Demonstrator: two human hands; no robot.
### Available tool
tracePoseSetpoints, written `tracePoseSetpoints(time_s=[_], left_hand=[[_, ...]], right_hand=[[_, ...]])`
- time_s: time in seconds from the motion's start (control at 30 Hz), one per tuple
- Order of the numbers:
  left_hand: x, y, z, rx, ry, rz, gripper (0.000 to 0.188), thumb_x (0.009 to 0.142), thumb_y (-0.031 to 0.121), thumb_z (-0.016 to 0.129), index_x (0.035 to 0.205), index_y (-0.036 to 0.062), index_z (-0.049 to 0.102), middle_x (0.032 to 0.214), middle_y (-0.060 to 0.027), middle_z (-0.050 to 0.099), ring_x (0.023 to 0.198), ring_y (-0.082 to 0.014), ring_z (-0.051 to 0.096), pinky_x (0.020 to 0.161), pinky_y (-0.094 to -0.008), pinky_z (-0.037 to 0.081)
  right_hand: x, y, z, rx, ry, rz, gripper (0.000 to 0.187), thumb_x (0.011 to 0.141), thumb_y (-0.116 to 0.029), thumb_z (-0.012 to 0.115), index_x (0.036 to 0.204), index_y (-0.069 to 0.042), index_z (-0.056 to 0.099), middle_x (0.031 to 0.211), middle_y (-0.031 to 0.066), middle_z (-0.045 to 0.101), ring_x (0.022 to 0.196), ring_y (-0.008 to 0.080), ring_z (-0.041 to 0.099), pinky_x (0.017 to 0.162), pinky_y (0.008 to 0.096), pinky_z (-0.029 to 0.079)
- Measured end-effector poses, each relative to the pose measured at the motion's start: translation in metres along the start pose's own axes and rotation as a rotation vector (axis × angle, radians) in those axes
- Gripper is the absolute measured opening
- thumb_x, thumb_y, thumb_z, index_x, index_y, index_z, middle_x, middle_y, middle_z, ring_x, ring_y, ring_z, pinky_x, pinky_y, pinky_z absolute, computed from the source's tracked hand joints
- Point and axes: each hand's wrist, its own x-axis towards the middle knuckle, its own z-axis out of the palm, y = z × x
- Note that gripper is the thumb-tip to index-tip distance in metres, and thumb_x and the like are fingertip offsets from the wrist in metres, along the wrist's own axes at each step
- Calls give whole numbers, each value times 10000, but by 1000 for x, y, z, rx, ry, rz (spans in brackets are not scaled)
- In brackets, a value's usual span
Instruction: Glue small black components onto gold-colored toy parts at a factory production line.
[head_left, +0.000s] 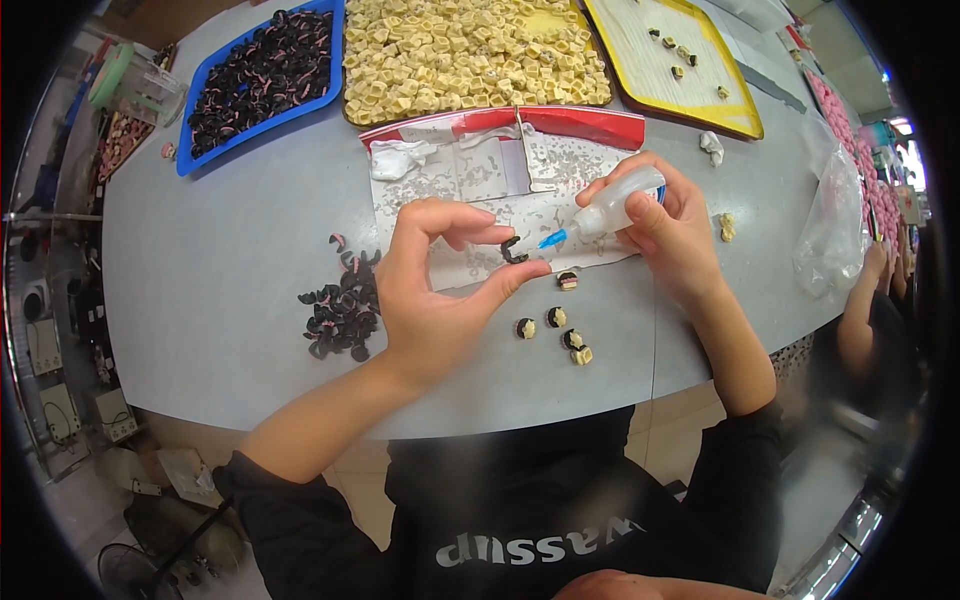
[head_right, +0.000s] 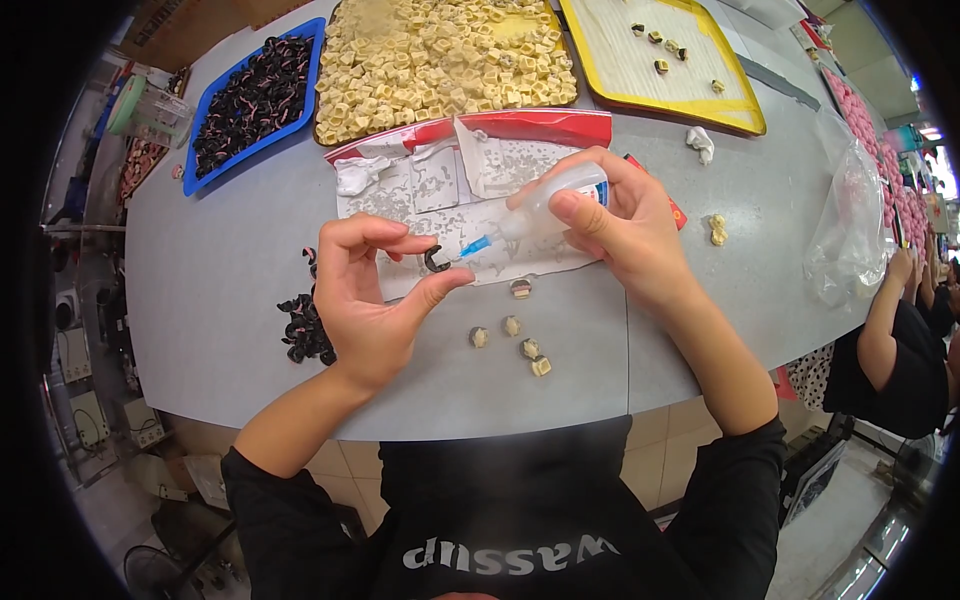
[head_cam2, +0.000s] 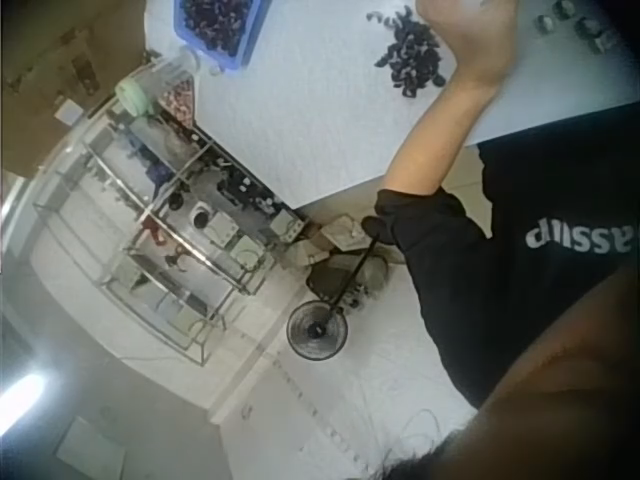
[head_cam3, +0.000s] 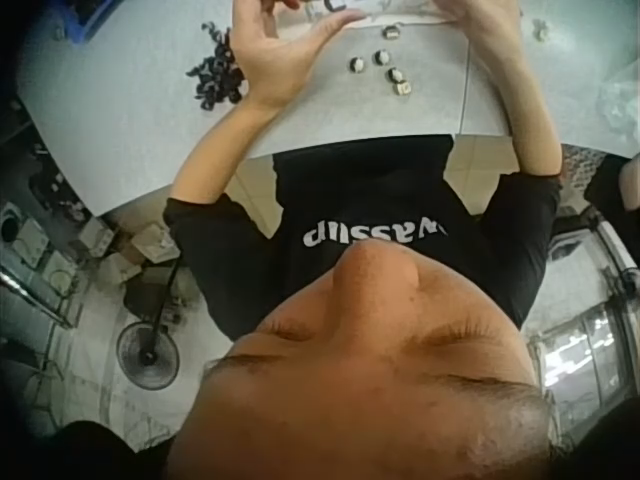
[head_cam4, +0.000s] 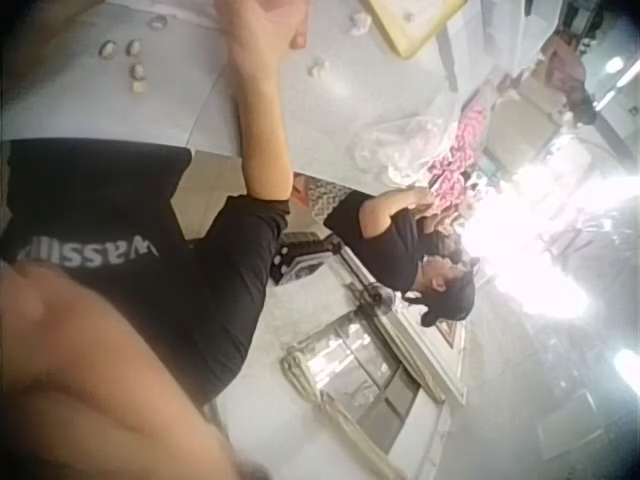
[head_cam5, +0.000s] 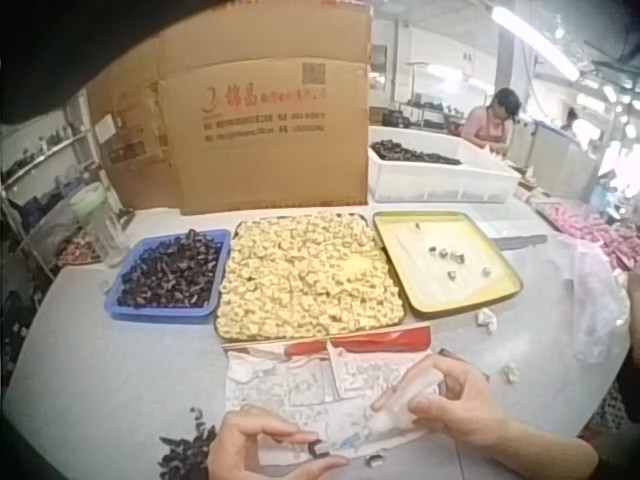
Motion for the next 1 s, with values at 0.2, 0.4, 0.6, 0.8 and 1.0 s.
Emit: tracePoseSetpoints(time_s=[0.2, 0.4, 0.6, 0.8, 1.0], left_hand=[[0, 0, 0, 1, -2, -2, 485, 599, 91, 828, 953, 50, 500, 846, -42, 598, 770, -114, 618, 666, -229, 416], [1, 1, 0, 25, -30, 10, 491, 602, 97, 828, 962, 47, 499, 849, -46, 593, 765, -116, 621, 670, -228, 424], [0, 2, 1, 13, -53, -11, 509, 595, 94, 830, 973, 45, 492, 870, -53, 586, 777, -129, 636, 675, -229, 446], [0, 3, 1, 11, -56, -15, 519, 592, 94, 832, 978, 47, 488, 868, -55, 586, 781, -129, 637, 679, -229, 450], [0, 3, 1, 12, -54, -20, 519, 593, 97, 831, 978, 47, 487, 863, -54, 592, 780, -129, 637, 678, -228, 449]], right_hand=[[0, 0, 0, 3, 12, -4, 410, 792, -399, 659, 980, -75, 492, 899, 114, 639, 534, 2, 420, 432, 138, 277], [1, 2, 1, 46, 48, -18, 395, 798, -386, 655, 980, -76, 493, 897, 114, 639, 515, -3, 389, 428, 140, 275], [0, 1, -1, 23, 7, 4, 394, 798, -375, 658, 990, -73, 493, 912, 116, 636, 550, 7, 421, 440, 141, 291], [1, 4, 0, 5, 30, -12, 392, 799, -379, 656, 988, -76, 496, 909, 112, 637, 537, -2, 399, 438, 142, 286], [-1, 1, -2, -15, 3, 14, 394, 800, -384, 654, 991, -79, 495, 924, 112, 634, 615, 18, 475, 462, 141, 310]])
